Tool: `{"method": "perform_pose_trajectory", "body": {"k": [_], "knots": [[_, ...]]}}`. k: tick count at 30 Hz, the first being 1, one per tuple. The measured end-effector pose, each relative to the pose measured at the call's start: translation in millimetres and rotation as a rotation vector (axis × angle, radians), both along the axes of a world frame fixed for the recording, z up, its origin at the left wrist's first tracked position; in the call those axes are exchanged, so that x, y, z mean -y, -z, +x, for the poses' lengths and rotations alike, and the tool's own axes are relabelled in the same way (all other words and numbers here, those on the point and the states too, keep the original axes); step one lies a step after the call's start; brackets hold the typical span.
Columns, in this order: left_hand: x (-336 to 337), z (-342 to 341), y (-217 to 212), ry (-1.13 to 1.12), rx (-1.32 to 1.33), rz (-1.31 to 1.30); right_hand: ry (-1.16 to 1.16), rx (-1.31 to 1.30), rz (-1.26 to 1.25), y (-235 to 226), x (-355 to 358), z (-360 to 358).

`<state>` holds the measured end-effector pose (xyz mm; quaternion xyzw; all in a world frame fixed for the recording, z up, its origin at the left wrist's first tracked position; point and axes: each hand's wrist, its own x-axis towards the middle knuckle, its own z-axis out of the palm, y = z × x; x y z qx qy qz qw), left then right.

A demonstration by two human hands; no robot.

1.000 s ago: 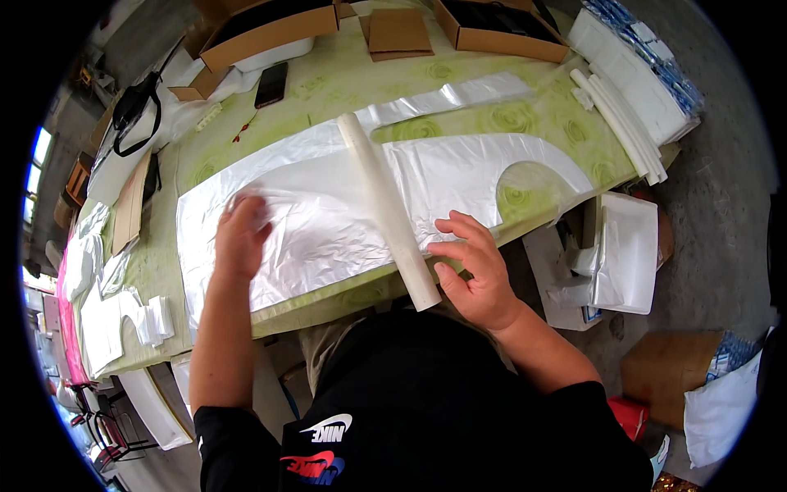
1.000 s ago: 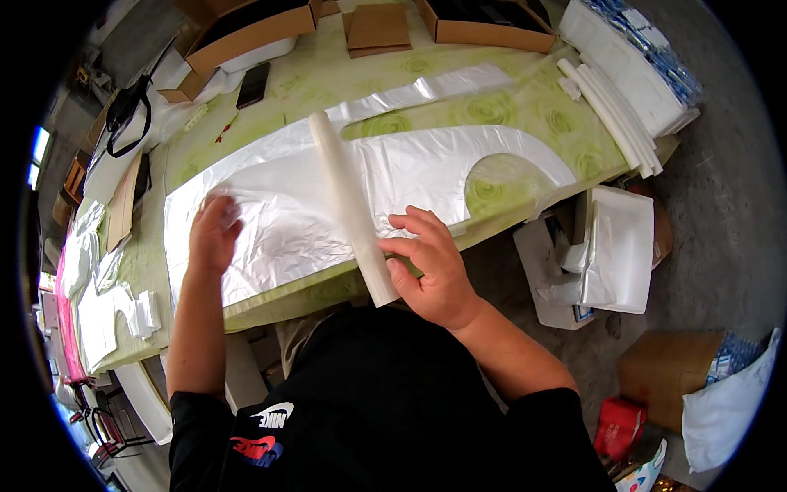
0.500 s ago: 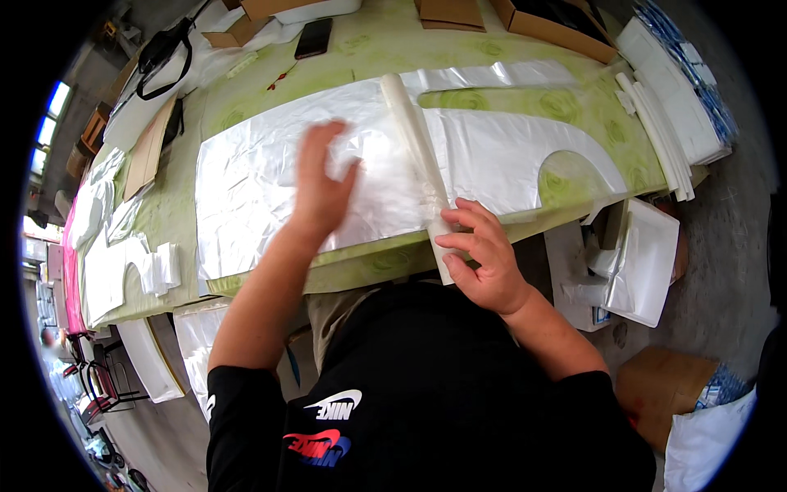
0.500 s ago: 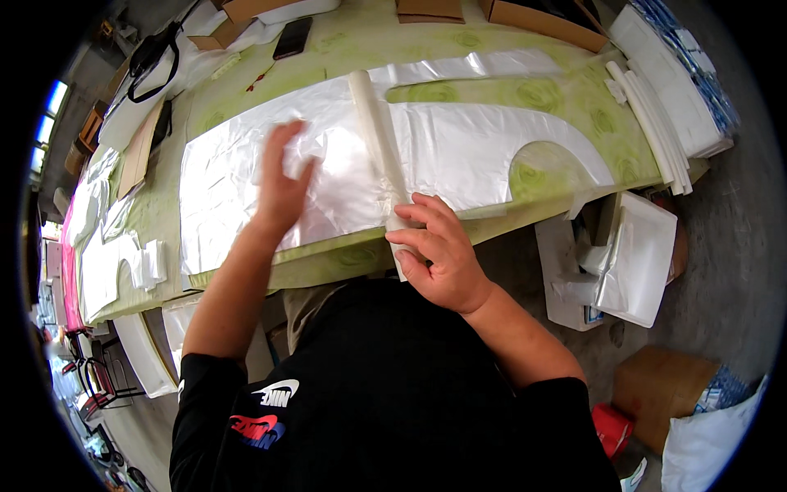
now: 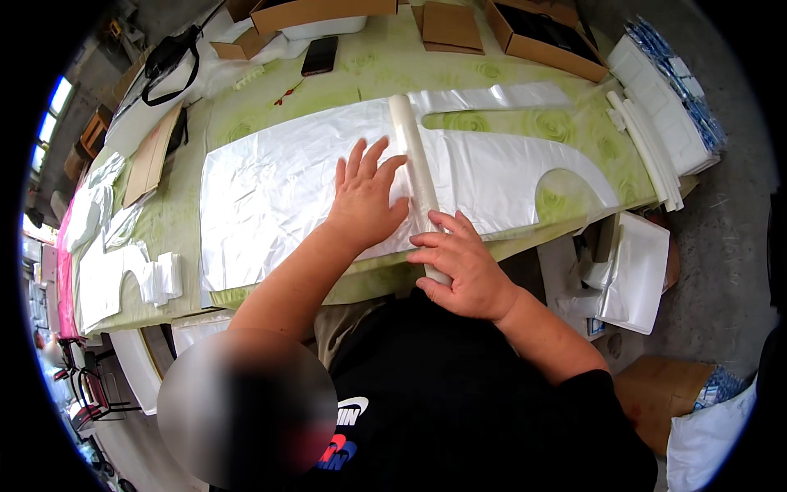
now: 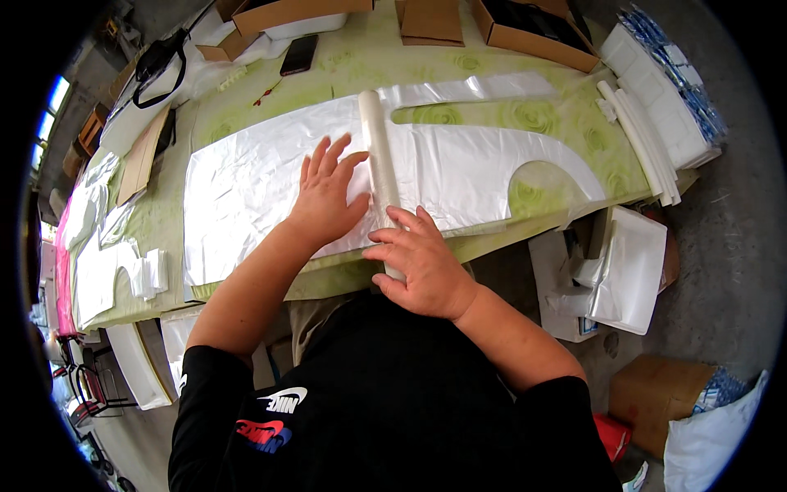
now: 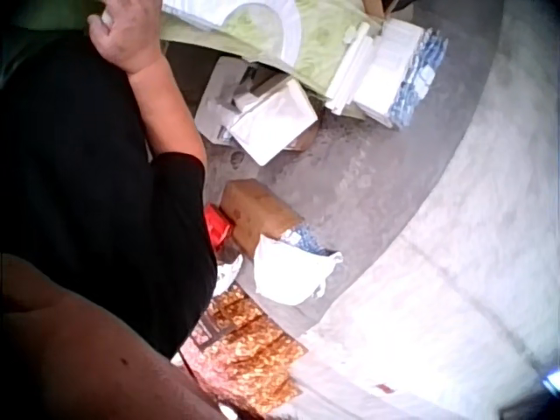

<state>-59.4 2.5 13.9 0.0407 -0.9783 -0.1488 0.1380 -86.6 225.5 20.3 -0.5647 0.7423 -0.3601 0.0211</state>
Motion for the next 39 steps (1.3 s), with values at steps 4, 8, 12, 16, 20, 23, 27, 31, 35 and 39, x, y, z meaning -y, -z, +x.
{"method": "perform_pose_trajectory", "body": {"k": [4,8,12,16,20,23,27,31,35,39], "knots": [[7,-9,4,0.274,-0.079,0.057,-0.005,-0.004,0.014,-3,5,2],[14,-11,-2,0.262,-0.235,0.116,0.120,0.002,-0.128,3,8,-2],[22,5,7,0.257,-0.199,0.192,0.197,-0.028,-0.135,13,24,-19],[33,21,12,0.266,-0.209,0.299,0.123,-0.152,-0.067,34,71,-61],[42,24,21,0.309,-0.259,0.336,0.149,-0.203,-0.079,57,142,-115],[41,29,21,0.271,-0.223,0.350,0.283,-0.131,0.450,38,174,-165],[40,32,20,0.251,-0.212,0.362,0.779,0.067,0.284,37,138,-255],[38,30,18,0.256,-0.209,0.363,1.168,0.288,0.201,28,-7,-377],[38,31,17,0.242,-0.194,0.381,1.246,0.052,0.232,-7,-85,-382],[40,30,19,0.246,-0.185,0.339,0.772,-0.370,0.056,16,-37,-302]]}}
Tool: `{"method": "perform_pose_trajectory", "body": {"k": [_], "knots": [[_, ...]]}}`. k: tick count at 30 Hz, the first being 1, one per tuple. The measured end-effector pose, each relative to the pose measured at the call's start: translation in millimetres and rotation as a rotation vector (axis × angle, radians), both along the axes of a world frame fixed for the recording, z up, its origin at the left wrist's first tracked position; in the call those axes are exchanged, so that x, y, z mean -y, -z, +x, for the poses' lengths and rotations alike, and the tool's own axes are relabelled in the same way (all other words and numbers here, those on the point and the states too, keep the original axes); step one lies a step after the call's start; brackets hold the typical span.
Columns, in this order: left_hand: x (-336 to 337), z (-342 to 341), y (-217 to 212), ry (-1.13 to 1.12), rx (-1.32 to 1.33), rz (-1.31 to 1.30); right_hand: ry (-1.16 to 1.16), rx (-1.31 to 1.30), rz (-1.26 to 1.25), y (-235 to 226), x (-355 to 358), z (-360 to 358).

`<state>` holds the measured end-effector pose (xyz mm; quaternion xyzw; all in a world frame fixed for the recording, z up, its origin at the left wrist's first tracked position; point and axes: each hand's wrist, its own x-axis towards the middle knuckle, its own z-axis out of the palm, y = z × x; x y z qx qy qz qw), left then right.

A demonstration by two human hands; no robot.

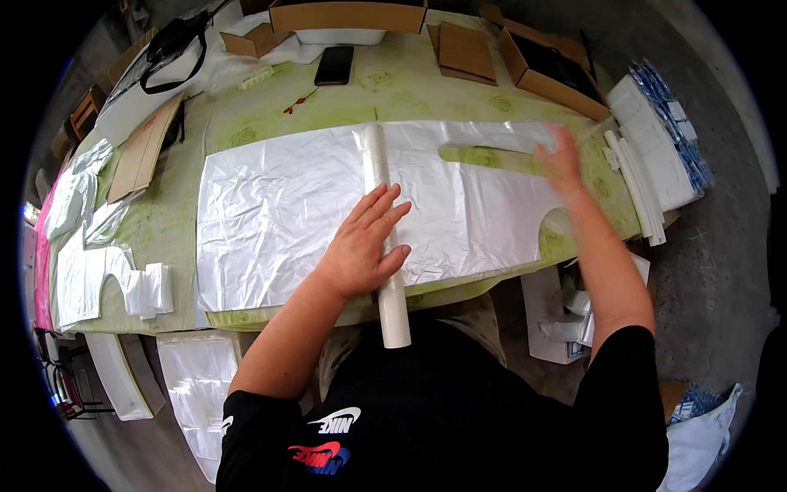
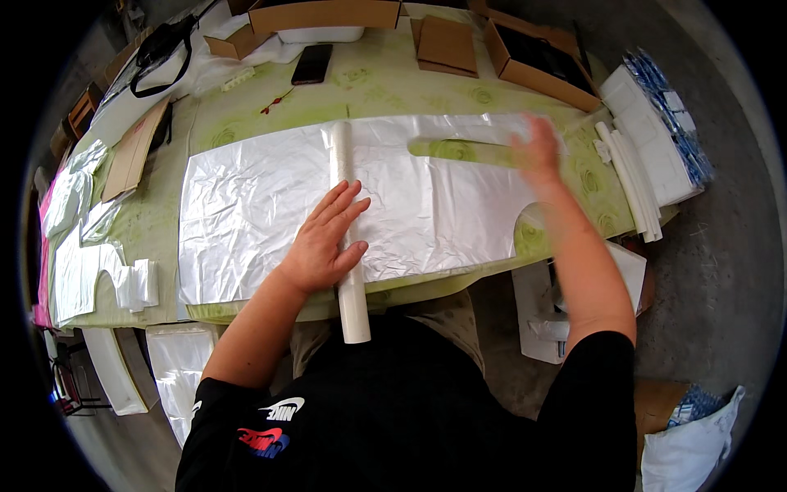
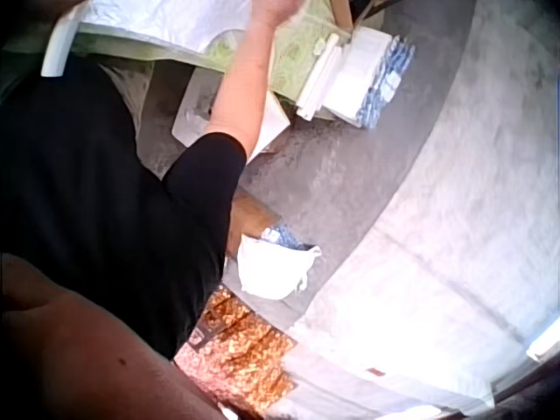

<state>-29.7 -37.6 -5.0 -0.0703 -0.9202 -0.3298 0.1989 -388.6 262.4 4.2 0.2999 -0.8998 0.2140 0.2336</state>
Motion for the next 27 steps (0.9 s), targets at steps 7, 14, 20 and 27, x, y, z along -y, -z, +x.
{"method": "perform_pose_trajectory", "body": {"k": [7,14,20,27], "knots": [[12,9,1,-0.018,-0.001,-0.004,-0.045,0.386,0.387,3,143,134],[32,46,-3,-0.212,0.172,-0.002,-0.546,0.215,0.097,7,189,166],[30,69,1,-0.288,-0.082,-0.002,-0.822,0.073,-0.021,-3,200,243],[15,82,-12,-0.182,0.145,-0.040,0.001,0.465,0.381,-7,223,148]]}}
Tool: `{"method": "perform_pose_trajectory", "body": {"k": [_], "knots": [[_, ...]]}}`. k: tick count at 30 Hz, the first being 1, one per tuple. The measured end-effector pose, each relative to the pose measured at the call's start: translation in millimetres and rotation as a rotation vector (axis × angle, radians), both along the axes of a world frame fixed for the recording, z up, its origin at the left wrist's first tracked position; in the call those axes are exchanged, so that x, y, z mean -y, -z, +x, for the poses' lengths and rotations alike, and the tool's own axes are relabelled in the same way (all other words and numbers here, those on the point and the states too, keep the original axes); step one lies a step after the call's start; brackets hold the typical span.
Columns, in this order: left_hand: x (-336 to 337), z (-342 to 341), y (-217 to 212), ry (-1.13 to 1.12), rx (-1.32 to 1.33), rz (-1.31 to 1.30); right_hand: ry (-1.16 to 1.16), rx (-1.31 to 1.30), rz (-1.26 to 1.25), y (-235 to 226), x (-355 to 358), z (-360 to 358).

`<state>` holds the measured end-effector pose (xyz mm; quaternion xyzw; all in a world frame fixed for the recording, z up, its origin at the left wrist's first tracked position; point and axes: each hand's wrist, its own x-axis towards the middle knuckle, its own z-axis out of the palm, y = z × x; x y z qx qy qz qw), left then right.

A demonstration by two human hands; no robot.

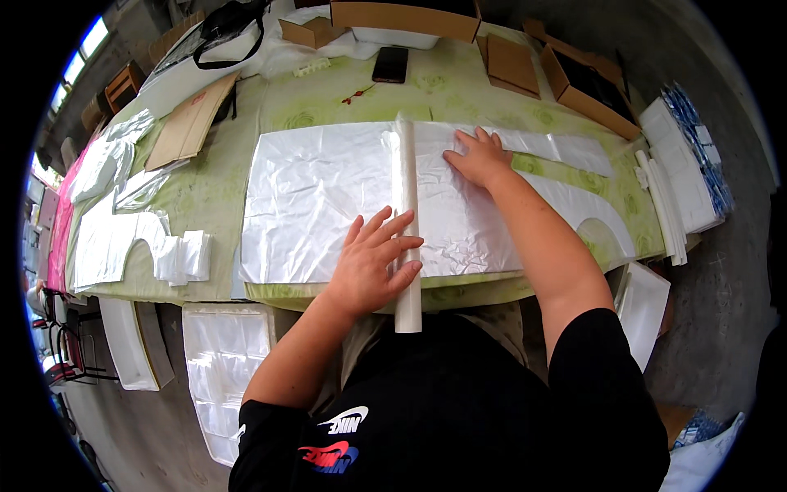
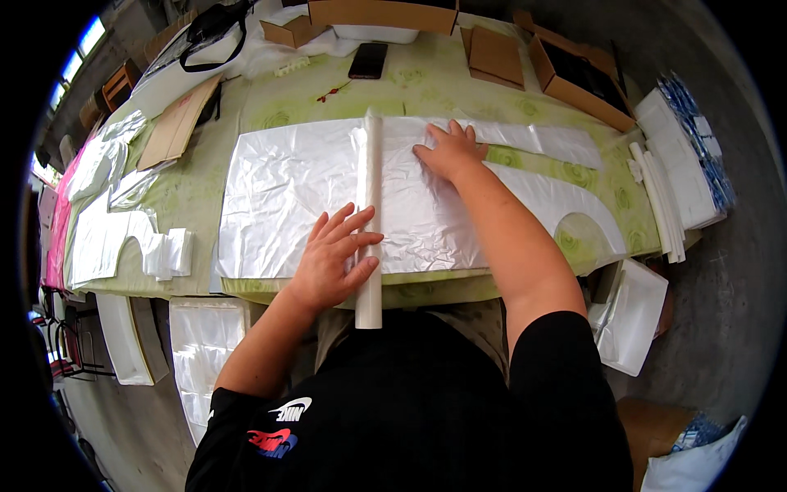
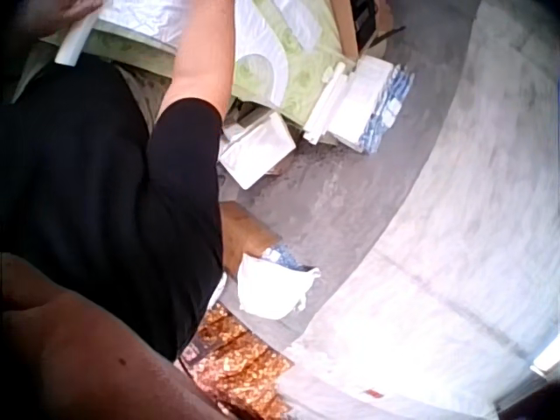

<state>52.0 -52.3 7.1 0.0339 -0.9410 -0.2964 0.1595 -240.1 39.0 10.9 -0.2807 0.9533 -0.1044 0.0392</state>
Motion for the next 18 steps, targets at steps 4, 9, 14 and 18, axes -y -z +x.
{"method": "perform_pose_trajectory", "body": {"k": [4,9,14,18], "knots": [[-2,0,1,-0.021,-0.026,0.062,-0.204,-0.139,-0.068,3,-1,16],[11,6,18,-0.174,-0.561,0.232,-0.841,0.003,-0.519,4,-19,126],[29,-17,-32,0.209,-0.210,-0.036,-0.899,0.327,-0.643,4,-22,169],[51,-9,-15,0.129,0.015,0.091,-1.028,0.183,-0.778,5,-30,180]]}}
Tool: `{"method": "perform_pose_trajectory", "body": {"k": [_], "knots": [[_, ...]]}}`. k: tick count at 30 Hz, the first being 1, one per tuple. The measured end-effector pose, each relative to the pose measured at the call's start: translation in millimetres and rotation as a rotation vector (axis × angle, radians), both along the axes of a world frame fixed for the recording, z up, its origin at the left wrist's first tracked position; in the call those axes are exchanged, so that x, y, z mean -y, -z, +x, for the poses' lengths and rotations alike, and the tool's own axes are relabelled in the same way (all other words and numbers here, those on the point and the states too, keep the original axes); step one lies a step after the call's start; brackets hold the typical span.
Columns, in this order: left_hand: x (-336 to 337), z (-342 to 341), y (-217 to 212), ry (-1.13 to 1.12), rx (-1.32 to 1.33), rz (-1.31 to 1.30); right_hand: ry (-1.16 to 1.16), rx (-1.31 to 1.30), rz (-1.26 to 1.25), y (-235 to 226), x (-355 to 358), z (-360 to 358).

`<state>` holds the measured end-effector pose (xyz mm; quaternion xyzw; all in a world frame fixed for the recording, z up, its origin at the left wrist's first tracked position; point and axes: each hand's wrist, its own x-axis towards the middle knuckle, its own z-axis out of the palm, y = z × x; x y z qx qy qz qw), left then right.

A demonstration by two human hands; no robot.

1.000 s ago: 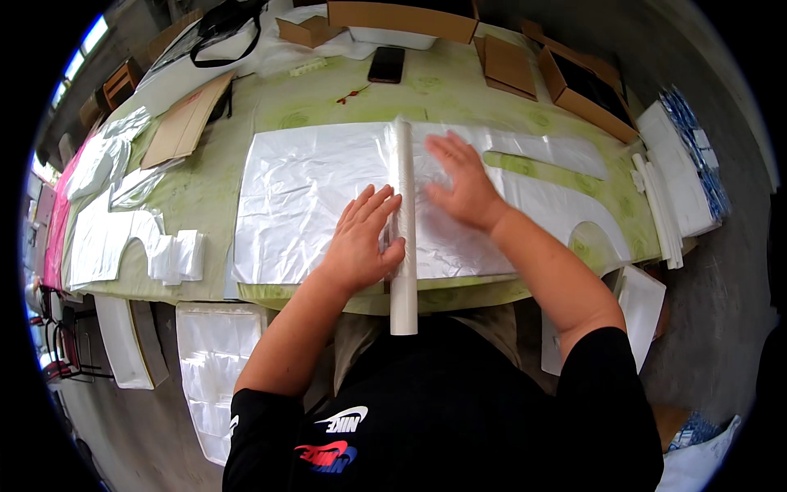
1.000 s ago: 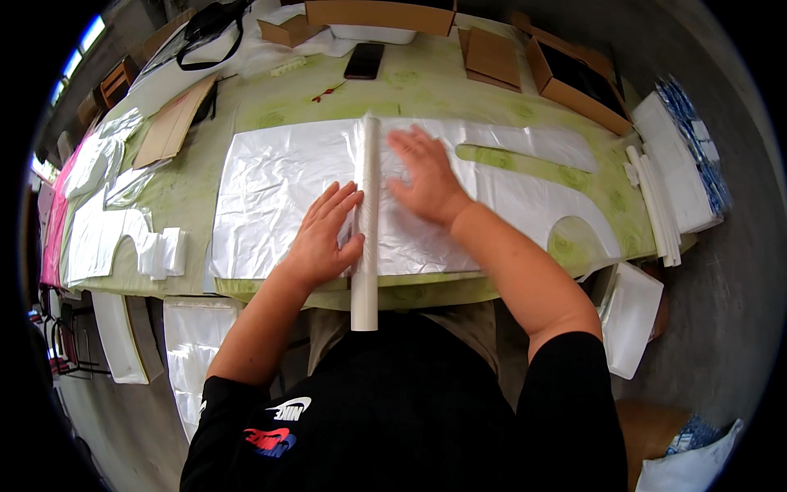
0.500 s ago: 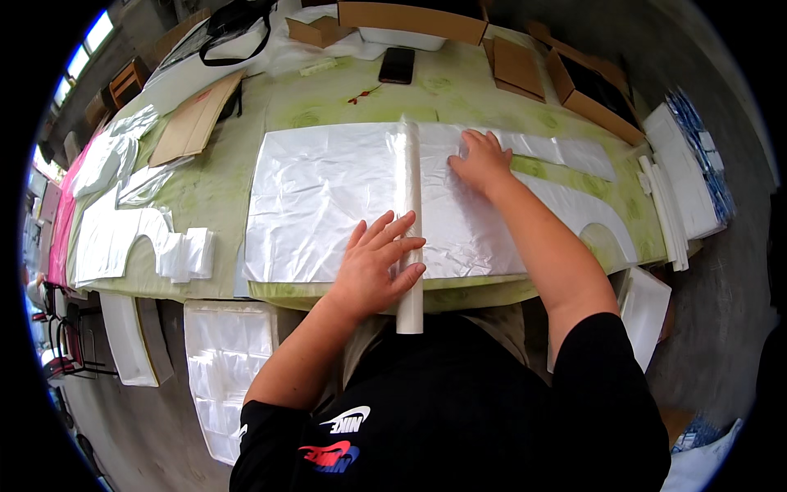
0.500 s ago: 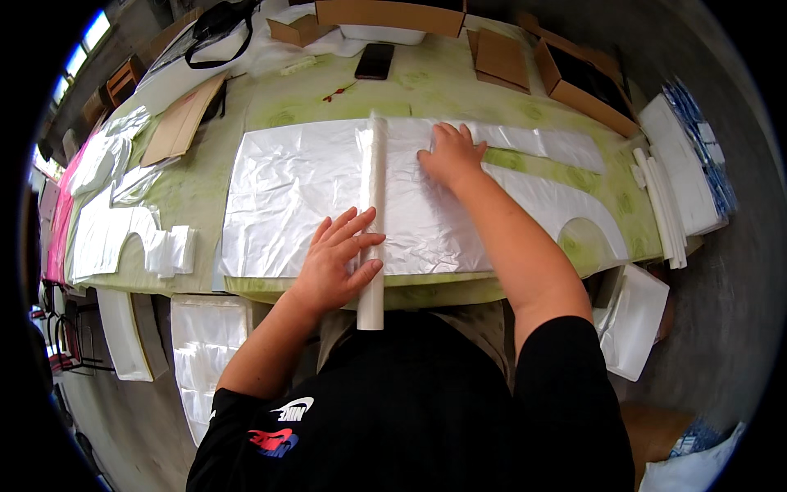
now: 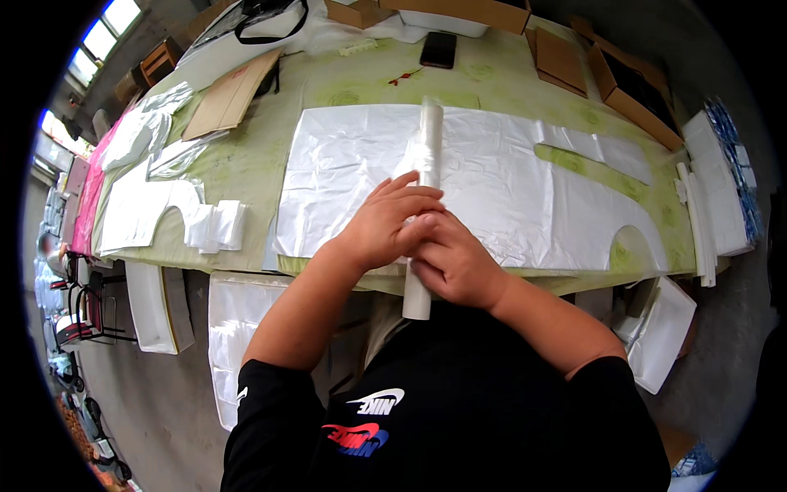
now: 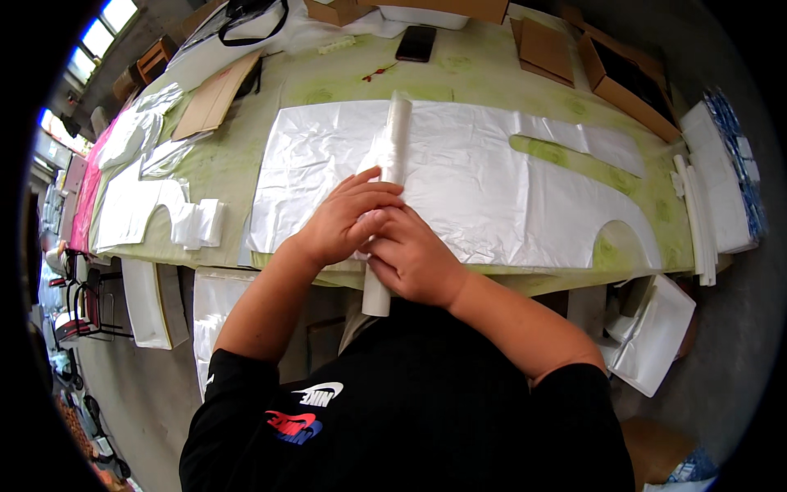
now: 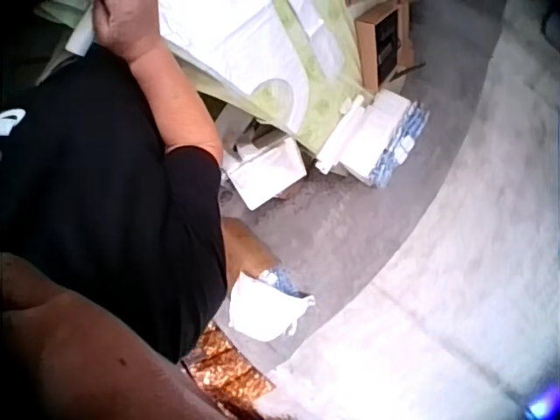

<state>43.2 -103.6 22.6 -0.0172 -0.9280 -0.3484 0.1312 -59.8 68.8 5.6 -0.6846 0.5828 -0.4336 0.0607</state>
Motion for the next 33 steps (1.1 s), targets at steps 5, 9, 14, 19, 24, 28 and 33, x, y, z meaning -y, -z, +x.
{"method": "perform_pose_trajectory", "body": {"k": [5,9,14,19,24,28,33], "knots": [[26,24,19,-0.257,-0.207,0.077,-0.025,-0.063,0.020,-4,8,15],[19,22,-11,-0.030,-0.109,0.138,-0.173,-0.040,0.139,-7,47,27],[34,54,-25,-0.290,0.142,-0.099,-0.371,-0.017,-0.036,-6,12,35],[44,68,-21,-0.522,0.001,-0.395,-0.265,0.087,0.015,1,-33,27],[48,61,2,-0.733,0.435,-0.424,-0.232,0.120,-0.007,0,-45,28],[80,58,-7,-0.921,0.607,-0.360,-0.205,0.185,-0.040,4,-47,26],[125,74,-16,-0.980,0.584,-0.270,-0.228,0.246,-0.041,9,-51,24]]}}
